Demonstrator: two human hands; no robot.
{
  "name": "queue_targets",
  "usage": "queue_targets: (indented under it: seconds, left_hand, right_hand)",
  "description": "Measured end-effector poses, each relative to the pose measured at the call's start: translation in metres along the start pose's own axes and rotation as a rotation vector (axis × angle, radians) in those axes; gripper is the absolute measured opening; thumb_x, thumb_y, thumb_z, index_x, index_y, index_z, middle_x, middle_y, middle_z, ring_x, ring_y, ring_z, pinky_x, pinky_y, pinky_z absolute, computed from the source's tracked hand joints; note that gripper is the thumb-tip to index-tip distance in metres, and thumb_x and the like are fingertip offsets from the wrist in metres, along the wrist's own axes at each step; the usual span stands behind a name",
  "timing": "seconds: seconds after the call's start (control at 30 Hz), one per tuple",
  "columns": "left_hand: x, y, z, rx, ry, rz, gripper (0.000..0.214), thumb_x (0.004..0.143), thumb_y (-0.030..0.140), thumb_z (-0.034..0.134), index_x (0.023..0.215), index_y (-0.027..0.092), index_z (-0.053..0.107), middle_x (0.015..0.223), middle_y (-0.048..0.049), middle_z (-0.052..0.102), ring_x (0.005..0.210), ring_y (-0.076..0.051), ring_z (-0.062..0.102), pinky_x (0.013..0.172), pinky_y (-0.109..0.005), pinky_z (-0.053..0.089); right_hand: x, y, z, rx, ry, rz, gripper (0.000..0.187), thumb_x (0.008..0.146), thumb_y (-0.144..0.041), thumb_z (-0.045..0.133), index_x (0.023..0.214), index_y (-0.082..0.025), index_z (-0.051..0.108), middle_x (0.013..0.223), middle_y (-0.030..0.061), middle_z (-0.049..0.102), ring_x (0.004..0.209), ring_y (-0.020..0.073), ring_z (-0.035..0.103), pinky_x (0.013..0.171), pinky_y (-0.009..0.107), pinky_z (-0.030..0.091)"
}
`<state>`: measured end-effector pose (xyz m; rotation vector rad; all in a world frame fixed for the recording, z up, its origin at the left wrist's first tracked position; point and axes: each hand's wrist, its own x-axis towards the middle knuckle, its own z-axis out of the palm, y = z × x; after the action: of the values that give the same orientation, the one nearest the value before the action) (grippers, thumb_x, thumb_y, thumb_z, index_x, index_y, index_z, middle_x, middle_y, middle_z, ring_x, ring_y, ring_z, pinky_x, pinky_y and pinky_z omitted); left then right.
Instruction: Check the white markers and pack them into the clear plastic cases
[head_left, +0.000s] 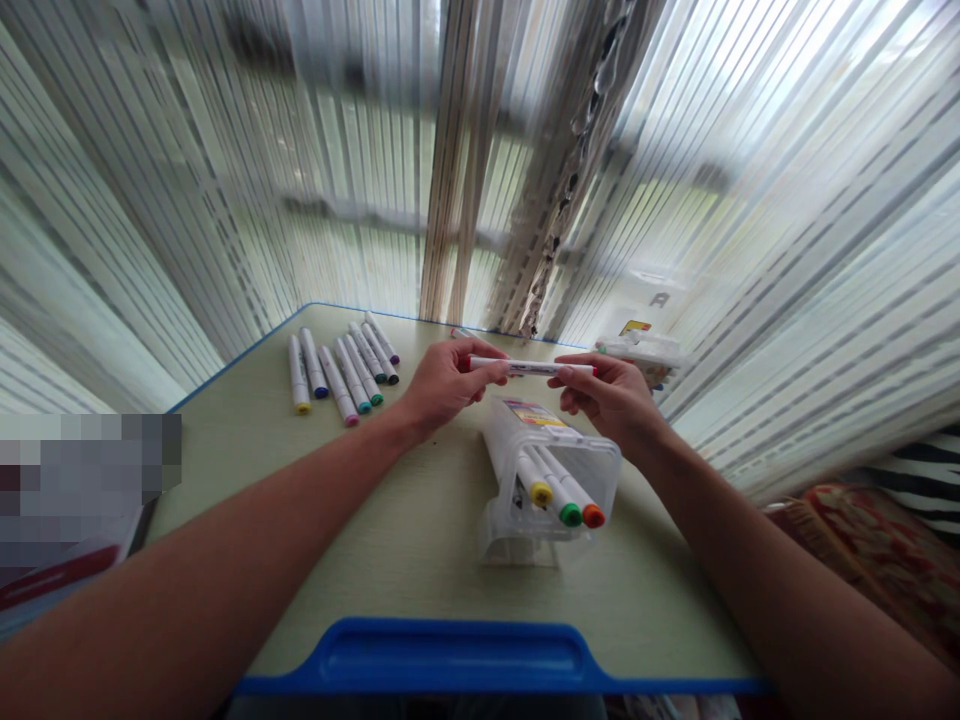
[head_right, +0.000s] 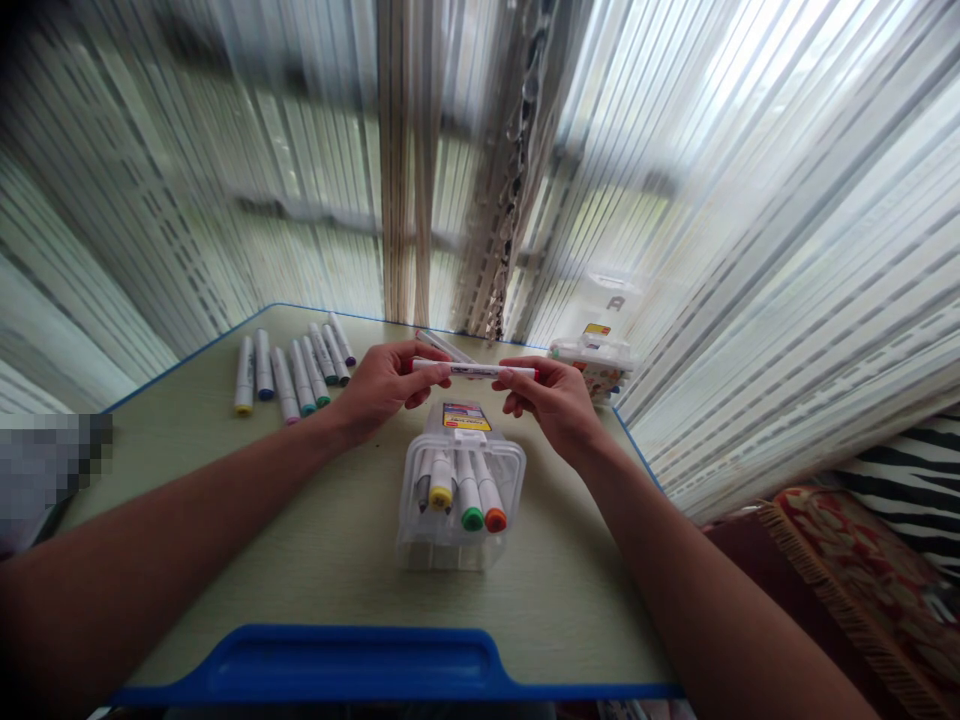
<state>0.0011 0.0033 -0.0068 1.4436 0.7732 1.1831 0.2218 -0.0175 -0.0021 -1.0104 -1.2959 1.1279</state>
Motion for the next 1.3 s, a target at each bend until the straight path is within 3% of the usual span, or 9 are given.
queue_targets:
  seconds: [0.23, 0.67, 0.9, 1.3]
  left_hand:
    - [0.0000, 0.0016, 0.0004, -0.093, -0.019, 0.000, 0.032, 0.072, 0.022, 0.075, 0.100, 0.008, 0.068, 0.070, -0.0027, 0.066, 0.045, -0.004, 0.045, 0.041, -0.019, 0.032]
    - [0.0018, 0.0009, -0.0030, -0.223, -0.033, -0.114, 0.028, 0.075, 0.026, 0.071, 0.099, 0.011, 0.071, 0.079, -0.0102, 0.073, 0.047, -0.007, 0.051, 0.045, -0.020, 0.037]
    - [0.0013, 0.0004, -0.0024, -0.153, -0.012, -0.092, 0.022, 0.081, 0.027, 0.065, 0.095, 0.011, 0.069, 0.076, -0.0082, 0.072, 0.047, -0.006, 0.052, 0.045, -0.019, 0.037]
    - [0.0005, -0.0020, -0.0020, -0.077, -0.041, -0.011, 0.027, 0.074, 0.026, 0.075, 0.095, 0.010, 0.070, 0.074, -0.0057, 0.071, 0.047, -0.005, 0.049, 0.044, -0.020, 0.036]
  right_hand:
    - [-0.0005, -0.0025, 0.0013, 0.038, -0.001, 0.001, 0.036, 0.060, -0.028, 0.087, 0.092, -0.018, 0.073, 0.071, 0.0025, 0.073, 0.047, 0.0100, 0.060, 0.045, 0.022, 0.044]
    - [-0.0018, -0.0054, 0.0033, 0.027, 0.012, -0.002, 0.036, 0.059, -0.027, 0.088, 0.091, -0.018, 0.073, 0.070, 0.0022, 0.073, 0.047, 0.0103, 0.059, 0.045, 0.023, 0.044]
    - [-0.0015, -0.0033, 0.0015, 0.029, -0.011, 0.005, 0.031, 0.064, -0.030, 0.086, 0.090, -0.018, 0.074, 0.072, 0.0036, 0.073, 0.048, 0.0102, 0.060, 0.045, 0.023, 0.044]
    - [0.0002, -0.0018, -0.0005, 0.020, 0.010, 0.026, 0.028, 0.068, -0.039, 0.082, 0.083, -0.017, 0.073, 0.069, 0.0053, 0.073, 0.047, 0.0110, 0.061, 0.043, 0.021, 0.045]
